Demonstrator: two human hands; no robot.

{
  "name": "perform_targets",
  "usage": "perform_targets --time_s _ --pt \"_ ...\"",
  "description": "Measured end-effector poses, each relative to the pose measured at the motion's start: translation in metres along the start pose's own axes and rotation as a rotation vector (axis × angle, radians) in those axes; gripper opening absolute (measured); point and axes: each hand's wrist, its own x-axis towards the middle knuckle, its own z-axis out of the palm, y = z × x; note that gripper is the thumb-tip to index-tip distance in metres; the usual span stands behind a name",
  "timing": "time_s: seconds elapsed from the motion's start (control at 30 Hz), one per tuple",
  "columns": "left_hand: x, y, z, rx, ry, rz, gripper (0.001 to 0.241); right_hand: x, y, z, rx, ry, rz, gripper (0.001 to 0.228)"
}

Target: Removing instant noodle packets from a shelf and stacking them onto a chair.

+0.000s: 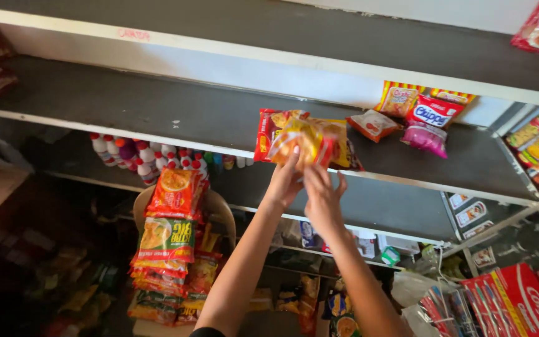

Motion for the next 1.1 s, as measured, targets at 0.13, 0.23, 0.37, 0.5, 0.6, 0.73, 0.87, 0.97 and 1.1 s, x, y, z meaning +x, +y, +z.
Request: perform_targets --time_s 0.13,0.23,0.37,0.5,0.6,0.73,0.87,0.97,1.1 --pt "0.032 -0.051 -0.072 0.044 0.062 0.254 0.046 -0.029 -0.013 0.003 0.219 0.08 -0.175 0.052" --pt "-0.018 -0.039 -0.08 -0.064 0.142 0.16 0.039 -0.054 -0.02 0.014 0.607 0.368 -0.095 0.041" --pt "-0.076 -0.045 -0.119 -0.186 0.124 0.101 0.038 -0.085 -0.03 0.062 0.926 0.381 0.328 0.041" --pt "-0.11 -0.068 -0.195 -0.171 0.114 0.059 0.041 -0.093 -0.068 0.108 1.344 -0.118 0.59 0.056" --pt "-0.154 -0.036 -0.215 0.016 0.15 0.029 0.043 -0.099 -0.118 0.139 1.685 -0.068 0.915 0.055" --pt "-0.197 0.027 -0.292 0.102 0.211 0.017 0.04 -0.107 -0.176 0.177 1.78 -0.166 0.988 0.052" --pt "-0.23 0.103 -0.382 0.567 0.134 -0.132 0.04 -0.118 -0.232 0.218 1.939 -0.257 1.351 0.05" --pt "-0.232 0.141 -0.433 0.734 0.194 -0.155 0.047 -0.125 -0.266 0.249 1.889 -0.235 1.283 0.048" --pt "-0.212 0.149 -0.489 0.833 0.237 -0.092 0.058 -0.133 -0.289 0.289 1.552 -0.269 0.87 0.038"
